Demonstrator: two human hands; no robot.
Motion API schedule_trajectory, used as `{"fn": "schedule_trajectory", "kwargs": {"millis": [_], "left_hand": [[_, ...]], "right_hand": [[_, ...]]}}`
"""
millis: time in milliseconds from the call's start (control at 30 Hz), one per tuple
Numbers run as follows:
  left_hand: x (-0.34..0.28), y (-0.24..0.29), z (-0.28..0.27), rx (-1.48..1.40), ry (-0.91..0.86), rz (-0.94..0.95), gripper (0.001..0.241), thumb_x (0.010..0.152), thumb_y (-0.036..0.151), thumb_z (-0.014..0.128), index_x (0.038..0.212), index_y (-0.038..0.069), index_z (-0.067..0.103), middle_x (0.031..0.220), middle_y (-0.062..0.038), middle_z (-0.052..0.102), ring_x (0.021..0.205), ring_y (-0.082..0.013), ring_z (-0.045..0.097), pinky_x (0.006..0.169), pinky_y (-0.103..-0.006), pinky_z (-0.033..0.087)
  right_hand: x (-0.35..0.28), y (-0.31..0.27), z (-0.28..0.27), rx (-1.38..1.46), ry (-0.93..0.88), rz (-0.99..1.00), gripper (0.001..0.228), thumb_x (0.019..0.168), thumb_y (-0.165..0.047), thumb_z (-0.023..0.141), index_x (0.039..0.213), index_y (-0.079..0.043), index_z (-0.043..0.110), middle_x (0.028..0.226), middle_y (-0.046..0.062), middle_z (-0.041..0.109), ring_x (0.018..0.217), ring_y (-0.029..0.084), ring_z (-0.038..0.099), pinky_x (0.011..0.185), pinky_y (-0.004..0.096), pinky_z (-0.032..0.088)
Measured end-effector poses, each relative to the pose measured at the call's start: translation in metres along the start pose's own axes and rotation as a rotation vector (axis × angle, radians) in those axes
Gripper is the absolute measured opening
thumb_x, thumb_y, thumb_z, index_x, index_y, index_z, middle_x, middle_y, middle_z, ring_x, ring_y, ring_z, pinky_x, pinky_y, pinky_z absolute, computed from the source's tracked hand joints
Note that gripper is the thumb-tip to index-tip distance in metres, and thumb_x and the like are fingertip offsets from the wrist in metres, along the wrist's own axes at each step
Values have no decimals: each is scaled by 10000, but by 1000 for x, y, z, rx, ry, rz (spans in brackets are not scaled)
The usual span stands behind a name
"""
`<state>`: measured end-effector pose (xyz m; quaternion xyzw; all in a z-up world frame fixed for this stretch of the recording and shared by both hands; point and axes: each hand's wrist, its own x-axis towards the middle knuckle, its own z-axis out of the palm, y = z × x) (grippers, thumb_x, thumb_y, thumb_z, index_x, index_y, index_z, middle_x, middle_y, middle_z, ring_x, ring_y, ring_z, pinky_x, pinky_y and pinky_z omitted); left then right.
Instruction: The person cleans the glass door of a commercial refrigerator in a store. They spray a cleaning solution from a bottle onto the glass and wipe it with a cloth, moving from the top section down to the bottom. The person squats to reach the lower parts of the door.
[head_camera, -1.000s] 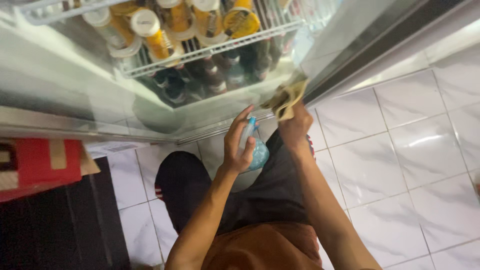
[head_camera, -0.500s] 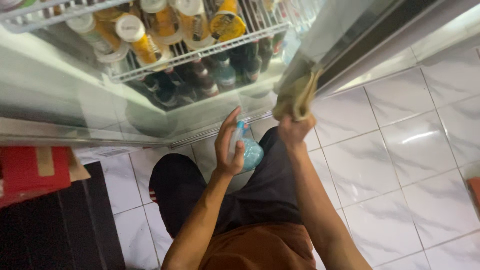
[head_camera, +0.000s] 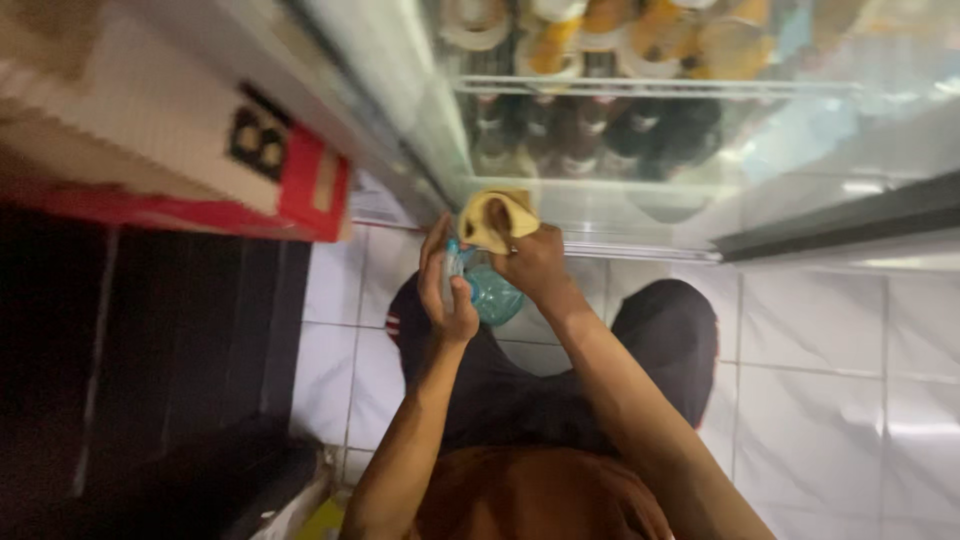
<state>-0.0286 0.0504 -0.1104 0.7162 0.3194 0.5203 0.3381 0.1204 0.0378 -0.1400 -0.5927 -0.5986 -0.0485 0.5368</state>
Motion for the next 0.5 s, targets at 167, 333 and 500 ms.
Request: {"fn": "schedule_trajectory", "kwargs": {"millis": [167,333,500], "left_hand": [[-8,-7,-34,5,100,-87,656,1098,560,424,1269,-55,579,1360,-194,576,1266,-315,576,1120,-434,440],[-19,-8,-24,-40,-5,-152,661,1082,569,434,1281,-43,585,1274,-185,602,1183,-309,613,1046,-414,485],[-24,0,18,-69,-174,-54,684,1108,566,406,1362,-49,563,1415,-238,565,1342,-384,564,1156,-473,432]], "right_hand": [[10,-27,48,34,-193,-30,412,761,-134,823,1150,-112,691,905,88,718,775,297,720,716,418,582],[-4,-16,25,-137,-252,-1,386,716,-139,803,1090,-161,708,890,62,729,802,286,725,690,400,571],[-22,5,-27,-250,-186,84,548,738,-128,804,1271,-205,696,973,74,735,806,269,715,705,365,572]]}}
